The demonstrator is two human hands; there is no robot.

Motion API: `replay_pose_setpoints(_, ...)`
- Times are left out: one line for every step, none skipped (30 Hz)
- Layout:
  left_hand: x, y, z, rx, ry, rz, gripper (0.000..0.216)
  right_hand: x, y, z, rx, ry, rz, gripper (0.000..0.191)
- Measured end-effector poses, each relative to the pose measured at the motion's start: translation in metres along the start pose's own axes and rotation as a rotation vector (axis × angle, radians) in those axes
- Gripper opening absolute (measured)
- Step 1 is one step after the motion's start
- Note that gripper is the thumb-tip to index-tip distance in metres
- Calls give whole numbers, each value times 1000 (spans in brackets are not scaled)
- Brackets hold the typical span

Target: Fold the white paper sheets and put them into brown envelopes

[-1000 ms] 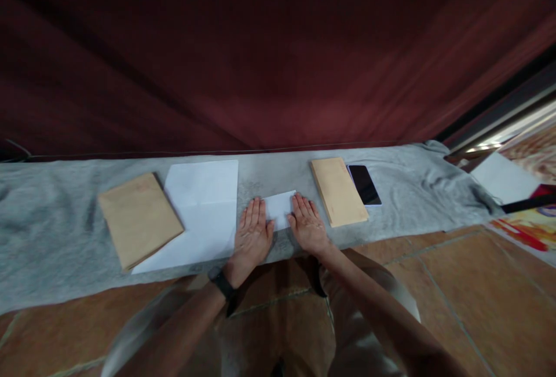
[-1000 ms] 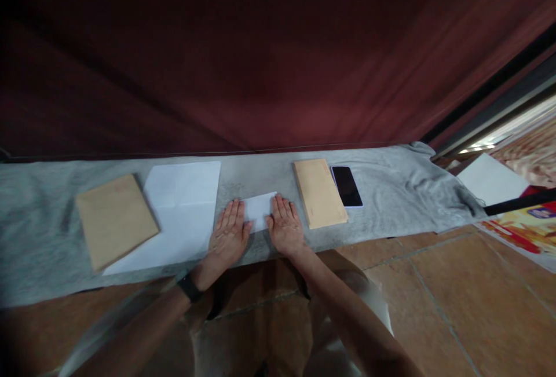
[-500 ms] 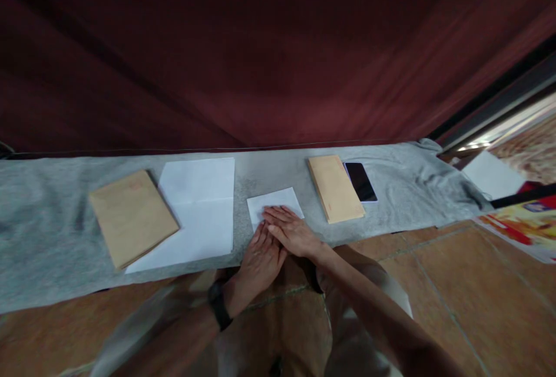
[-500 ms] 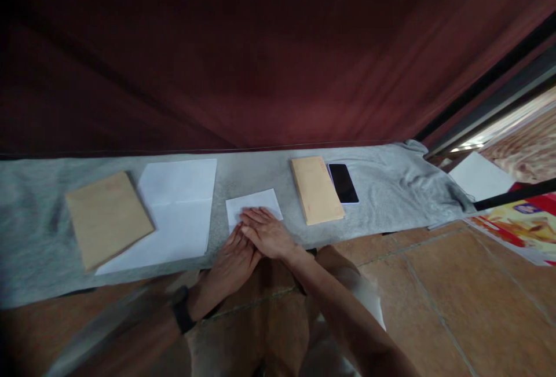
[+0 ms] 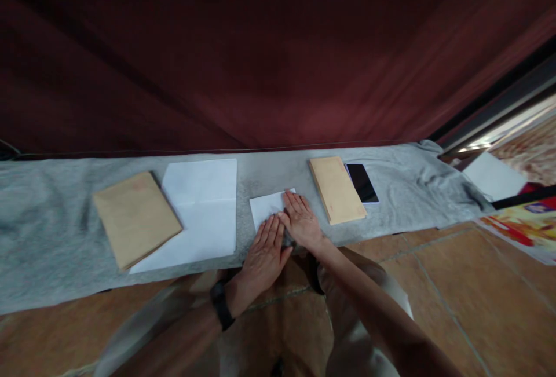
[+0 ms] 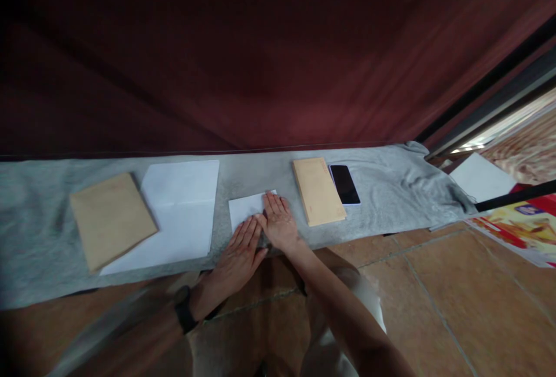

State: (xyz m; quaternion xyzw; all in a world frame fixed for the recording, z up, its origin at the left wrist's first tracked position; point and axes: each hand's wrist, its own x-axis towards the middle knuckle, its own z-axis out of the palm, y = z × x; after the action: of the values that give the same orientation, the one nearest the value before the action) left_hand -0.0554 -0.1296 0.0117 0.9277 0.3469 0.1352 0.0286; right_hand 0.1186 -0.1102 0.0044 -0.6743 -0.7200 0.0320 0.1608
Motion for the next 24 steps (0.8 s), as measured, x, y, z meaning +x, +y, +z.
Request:
replay_pose_setpoints(0, 0, 0, -4, 6, -4, 63, -4, 3, 1, -16, 16, 15, 61)
replay_pose_setpoints(-1, 0, 0, -11, 13, -10, 64, -7, 6, 1, -30, 30, 27, 61)
replay_pose_setpoints(-1, 0, 1, -19, 18, -15, 65, -11, 8, 2, -42, 43, 39, 61)
replay_pose_setpoints(-1, -1, 1, -26, 22, -18, 66, -14, 9, 2, -52, 53, 48, 62)
replay_pose_setpoints(-2, -1, 2, -32, 28, -23, 68, -18, 10, 3, -62, 62, 57, 62)
replay_pose_setpoints(-2, -2, 3, -35, 34, -30, 69, -22, 10, 3, -72, 72, 65, 63)
replay_pose_setpoints(-3, -3, 3, -35, 40, -39, 70, -25, 9, 4, -82, 82, 77, 63)
replay_pose_setpoints(-4, -4, 4, -32, 47, -51, 70, -29, 7, 4, -91, 95, 92, 64)
replay_pose_setpoints(-4, -6, 5, -26, 55, -63, 71, -34, 6, 5, -100, 109, 110, 64)
replay_pose_setpoints(-5, -8, 5, -19, 63, -72, 71, -38, 4, 5, -109, 123, 131, 65)
replay_pose_setpoints(-6, -10, 5, -12, 71, -77, 72, -41, 2, 6, -115, 137, 153, 66)
replay_pose_setpoints(-7, -13, 5, -6, 79, -77, 72, -45, 0, 5, -120, 150, 178, 68)
replay_pose_setpoints(-9, -15, 5, 0, 88, -72, 72, -48, -3, 5, -123, 160, 201, 69)
replay_pose_setpoints(-10, -17, 4, 3, 93, -62, 72, -51, -5, 4, -120, 166, 215, 70)
replay_pose_setpoints(-11, -19, 4, 6, 92, -46, 71, -53, -9, 2, -109, 165, 210, 69)
replay_pose_setpoints(-12, -21, 3, 9, 87, -29, 70, -55, -13, 0, -89, 154, 178, 67)
replay_pose_setpoints(-12, -23, 3, 12, 79, -10, 69, -56, -18, -1, -60, 133, 118, 63)
replay_pose_setpoints(-13, -24, 3, 17, 70, 7, 67, -57, -23, -3, -25, 105, 36, 59)
replay_pose_setpoints(-14, -25, 3, 23, 62, 21, 65, -58, -29, -4, 10, 77, -49, 56)
replay_pose_setpoints(-14, -26, 3, 30, 55, 30, 64, -59, -34, -5, 40, 55, -119, 54)
replay_pose_setpoints(-15, -27, 3, 38, 49, 34, 64, -61, -39, -5, 61, 45, -161, 54)
replay_pose_setpoints(-15, -27, 4, 46, 44, 36, 65, -62, -43, -5, 72, 45, -174, 55)
replay_pose_setpoints(-16, -28, 4, 54, 38, 36, 65, -64, -46, -4, 74, 54, -163, 55)
replay_pose_setpoints(-16, -28, 3, 62, 31, 37, 64, -65, -48, -4, 71, 68, -139, 55)
